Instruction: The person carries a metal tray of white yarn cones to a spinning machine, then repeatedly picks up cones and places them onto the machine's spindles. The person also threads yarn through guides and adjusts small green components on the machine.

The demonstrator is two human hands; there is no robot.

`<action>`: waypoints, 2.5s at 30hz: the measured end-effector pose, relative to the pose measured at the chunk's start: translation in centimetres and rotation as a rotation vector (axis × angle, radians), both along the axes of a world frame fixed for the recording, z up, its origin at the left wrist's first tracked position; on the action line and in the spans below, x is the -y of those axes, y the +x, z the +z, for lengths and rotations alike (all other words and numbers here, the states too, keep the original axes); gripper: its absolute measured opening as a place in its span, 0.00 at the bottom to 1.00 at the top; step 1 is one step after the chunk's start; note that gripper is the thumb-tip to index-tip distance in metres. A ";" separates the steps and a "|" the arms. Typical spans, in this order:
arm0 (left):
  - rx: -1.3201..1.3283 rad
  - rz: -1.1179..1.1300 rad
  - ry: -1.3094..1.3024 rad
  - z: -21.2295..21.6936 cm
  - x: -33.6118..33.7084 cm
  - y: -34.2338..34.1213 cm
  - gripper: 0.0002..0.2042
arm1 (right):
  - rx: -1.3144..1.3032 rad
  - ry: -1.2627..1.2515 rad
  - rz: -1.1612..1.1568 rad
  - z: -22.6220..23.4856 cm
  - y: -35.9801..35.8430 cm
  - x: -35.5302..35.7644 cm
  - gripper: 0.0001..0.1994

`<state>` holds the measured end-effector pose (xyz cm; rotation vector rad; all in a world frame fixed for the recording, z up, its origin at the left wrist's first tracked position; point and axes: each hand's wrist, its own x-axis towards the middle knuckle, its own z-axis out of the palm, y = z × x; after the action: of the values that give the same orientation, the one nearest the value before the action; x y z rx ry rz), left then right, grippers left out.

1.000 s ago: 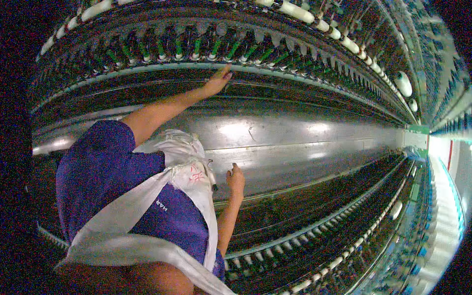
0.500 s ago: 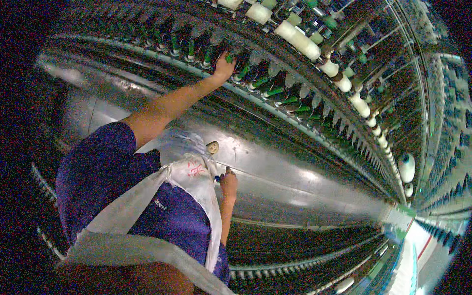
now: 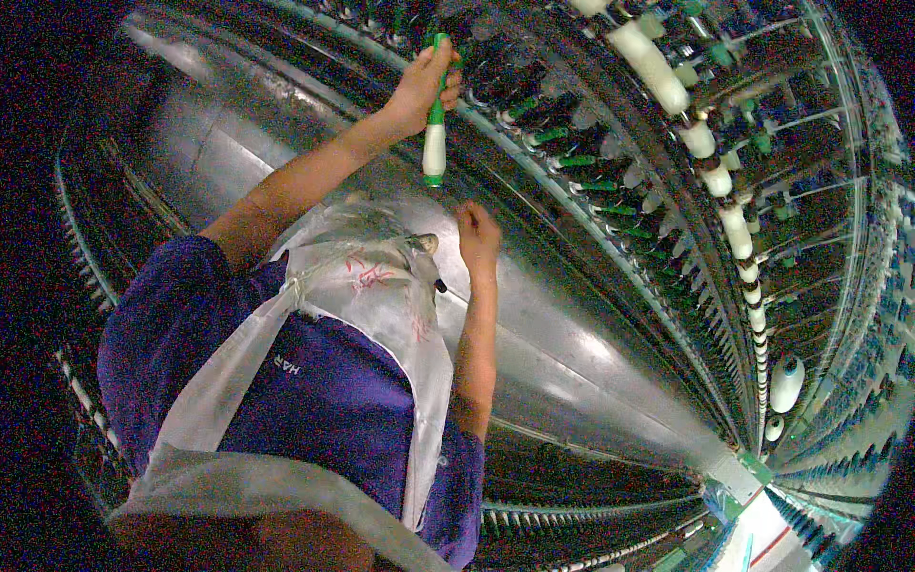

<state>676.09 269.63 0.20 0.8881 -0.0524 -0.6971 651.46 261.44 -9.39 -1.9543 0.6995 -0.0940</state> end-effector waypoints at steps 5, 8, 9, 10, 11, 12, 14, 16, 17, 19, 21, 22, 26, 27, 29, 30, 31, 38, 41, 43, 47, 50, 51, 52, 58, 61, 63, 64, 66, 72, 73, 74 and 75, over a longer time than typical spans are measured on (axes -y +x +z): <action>-0.218 -0.030 -0.140 -1.8 -2.6 1.0 0.21 | 0.239 0.367 -0.248 5.7 6.0 -4.3 0.07; -0.223 -0.119 -0.227 -2.3 -4.0 1.2 0.22 | 0.356 0.458 -0.320 7.1 8.0 -6.5 0.09; -0.235 -0.153 -0.256 -2.3 -4.3 1.0 0.22 | 0.395 0.479 -0.363 7.3 8.4 -7.2 0.10; -0.237 -0.170 -0.275 -2.5 -4.5 0.9 0.21 | 0.411 0.523 -0.390 7.3 8.8 -7.8 0.10; -0.222 -0.205 -0.281 -2.6 -4.7 0.8 0.21 | 0.347 0.510 -0.417 7.2 9.2 -8.4 0.10; -0.213 -0.206 -0.244 -2.7 -4.8 0.5 0.21 | 0.345 0.490 -0.418 6.9 9.4 -9.0 0.11; -0.157 -0.210 -0.217 -3.1 -5.0 0.2 0.17 | 0.379 0.424 -0.360 6.2 10.0 -10.0 0.10; -0.123 -0.201 -0.142 -3.6 -5.2 0.1 0.15 | 0.359 0.104 -0.368 5.5 10.3 -10.6 0.08; -0.093 -0.204 -0.116 -3.7 -5.3 0.0 0.14 | 0.276 -0.026 -0.376 5.2 10.4 -10.7 0.07; -0.131 -0.203 -0.101 -4.0 -5.5 0.0 0.11 | 0.332 -0.175 -0.267 4.7 10.5 -10.9 0.06; -0.198 -0.216 -0.086 -4.0 -5.8 0.2 0.11 | 0.368 -0.039 -0.281 4.7 10.4 -10.7 0.05; -0.177 -0.248 -0.102 -4.0 -6.0 0.2 0.11 | 0.356 0.080 -0.291 4.8 10.4 -10.5 0.05; -0.196 -0.327 -0.077 -3.7 -6.6 0.5 0.11 | 0.461 0.465 -0.295 6.5 10.7 -9.7 0.06; -0.205 -0.368 -0.098 -3.7 -6.6 0.3 0.11 | 0.475 0.537 -0.274 7.1 10.8 -9.5 0.06; -0.238 -0.416 -0.050 -4.0 -6.5 0.0 0.10 | 0.578 0.567 -0.264 8.2 11.1 -9.2 0.06; -0.228 -0.422 -0.074 -4.3 -6.4 -0.2 0.10 | 0.595 0.590 -0.244 8.5 11.1 -9.2 0.06; -0.240 -0.433 -0.036 -4.7 -6.2 -0.3 0.10 | 0.597 0.539 -0.244 8.8 11.1 -9.2 0.06; -0.403 0.208 -0.209 -8.7 -4.8 -0.3 0.12 | 0.180 0.397 -0.108 5.9 9.7 -10.0 0.06; -0.490 -0.105 -0.142 -9.4 -5.7 0.7 0.14 | 0.498 0.728 -0.431 4.8 10.1 -8.3 0.06; -0.197 -0.482 0.104 -9.4 -6.4 0.4 0.16 | 0.664 0.948 -0.515 4.8 10.8 -6.0 0.05; 0.555 -0.952 0.351 -9.9 -7.4 -0.9 0.23 | 0.489 0.640 -0.283 4.5 11.8 -0.7 0.04; 1.144 -1.002 0.611 -11.7 -9.3 0.6 0.27 | 0.376 -0.303 -0.141 3.0 11.3 3.2 0.05; 1.241 -1.115 0.761 -12.5 -10.3 2.2 0.26 | 0.326 -0.649 -0.042 2.2 11.0 4.3 0.05; 1.347 -1.201 0.868 -13.5 -11.2 4.3 0.26 | 0.234 -0.910 -0.006 1.6 10.5 5.9 0.05; 1.652 -0.765 1.181 -17.8 -23.2 18.7 0.23 | 0.025 -0.939 0.348 -1.3 9.6 8.8 0.02; 0.866 -0.336 1.223 -19.5 -25.3 21.2 0.23 | -0.146 -0.754 0.290 -2.6 12.9 7.3 0.09; 0.533 -0.087 0.895 -20.3 -25.0 21.2 0.22 | -0.346 -0.668 0.133 -3.6 15.9 6.6 0.18; 0.366 0.020 0.728 -20.7 -24.6 21.1 0.21 | -0.291 -0.657 0.080 -3.9 17.1 6.4 0.22; 0.340 0.082 0.640 -21.0 -23.8 20.9 0.20 | -0.260 -0.646 0.065 -4.5 18.4 6.6 0.29; 0.505 -0.107 0.859 -21.4 -24.6 21.3 0.24 | -0.254 -0.684 0.071 -6.5 18.2 7.8 0.28; 0.531 -0.158 0.898 -21.7 -24.8 21.1 0.25 | -0.212 -0.690 0.013 -6.9 18.3 7.5 0.24; 0.555 -0.182 0.928 -21.9 -24.8 20.9 0.26 | -0.254 -0.664 -0.032 -7.3 18.5 7.2 0.21; 0.607 -0.184 0.929 -22.1 -24.7 20.5 0.26 | -0.171 -0.727 -0.103 -7.6 18.8 6.8 0.18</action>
<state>696.62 294.30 -21.93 1.9904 -0.3767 -0.5888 670.29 254.60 -16.96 -2.6384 0.9704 -0.2773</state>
